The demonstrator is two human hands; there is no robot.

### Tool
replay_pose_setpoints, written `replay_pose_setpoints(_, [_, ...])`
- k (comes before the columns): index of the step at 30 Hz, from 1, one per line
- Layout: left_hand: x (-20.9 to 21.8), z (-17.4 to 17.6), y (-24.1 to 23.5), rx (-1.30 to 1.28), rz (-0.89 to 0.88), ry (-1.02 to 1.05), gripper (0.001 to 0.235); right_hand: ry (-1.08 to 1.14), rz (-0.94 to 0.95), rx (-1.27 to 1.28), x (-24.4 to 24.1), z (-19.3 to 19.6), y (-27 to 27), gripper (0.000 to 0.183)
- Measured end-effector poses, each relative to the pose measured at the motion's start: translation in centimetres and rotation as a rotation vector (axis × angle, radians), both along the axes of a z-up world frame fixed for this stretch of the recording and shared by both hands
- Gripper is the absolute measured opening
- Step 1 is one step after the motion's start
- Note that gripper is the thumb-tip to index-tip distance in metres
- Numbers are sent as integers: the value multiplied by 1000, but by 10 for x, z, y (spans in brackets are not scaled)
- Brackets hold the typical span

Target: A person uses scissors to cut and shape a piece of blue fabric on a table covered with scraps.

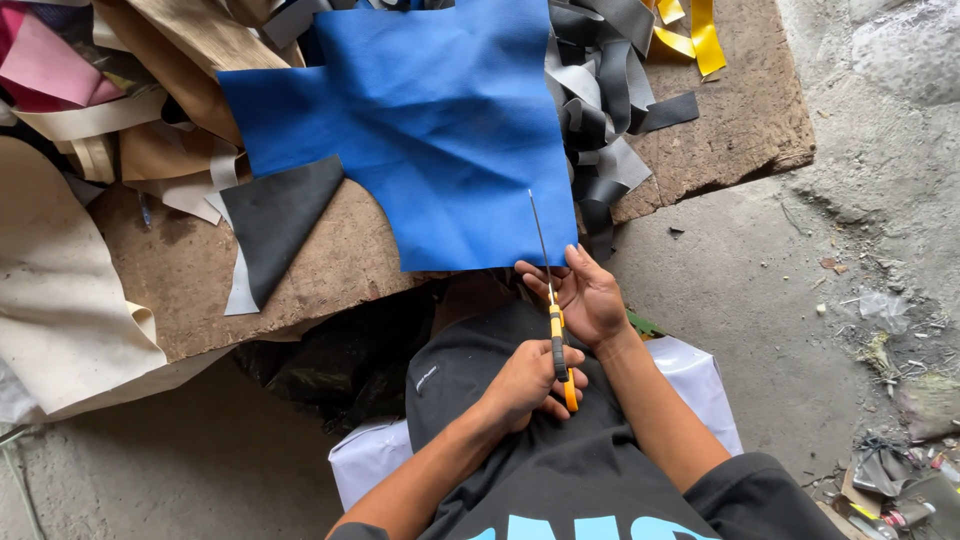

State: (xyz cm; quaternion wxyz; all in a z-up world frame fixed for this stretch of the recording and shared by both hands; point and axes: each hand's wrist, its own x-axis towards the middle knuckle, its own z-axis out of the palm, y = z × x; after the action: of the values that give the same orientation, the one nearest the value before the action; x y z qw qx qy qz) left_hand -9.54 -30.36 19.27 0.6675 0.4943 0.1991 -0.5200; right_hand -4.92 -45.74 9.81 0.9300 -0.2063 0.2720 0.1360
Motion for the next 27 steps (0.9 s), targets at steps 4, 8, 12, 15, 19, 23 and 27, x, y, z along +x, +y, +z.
replay_pose_setpoints(4, [1,1,-1,10,0,-9,43,-7,31,-30,-1,-10,-5,31])
replay_pose_setpoints(8, [2,0,-2,20,-5,-21,42,36,14,-25,2,2,-3,14])
replay_pose_setpoints(12, [3,3,-1,28,-14,-17,44,40,3,-56,2,7,-1,8])
replay_pose_setpoints(15, [2,3,-2,30,-24,-14,45,32,1,-83,2,9,0,8])
replay_pose_setpoints(19, [-1,-2,-4,27,-20,-6,45,8,7,-144,0,7,2,8])
replay_pose_setpoints(23, [-5,-5,-8,48,-19,-18,44,-16,34,-170,-2,3,4,10])
replay_pose_setpoints(27, [-6,-1,-8,52,3,-23,42,-32,12,-146,-2,8,5,11])
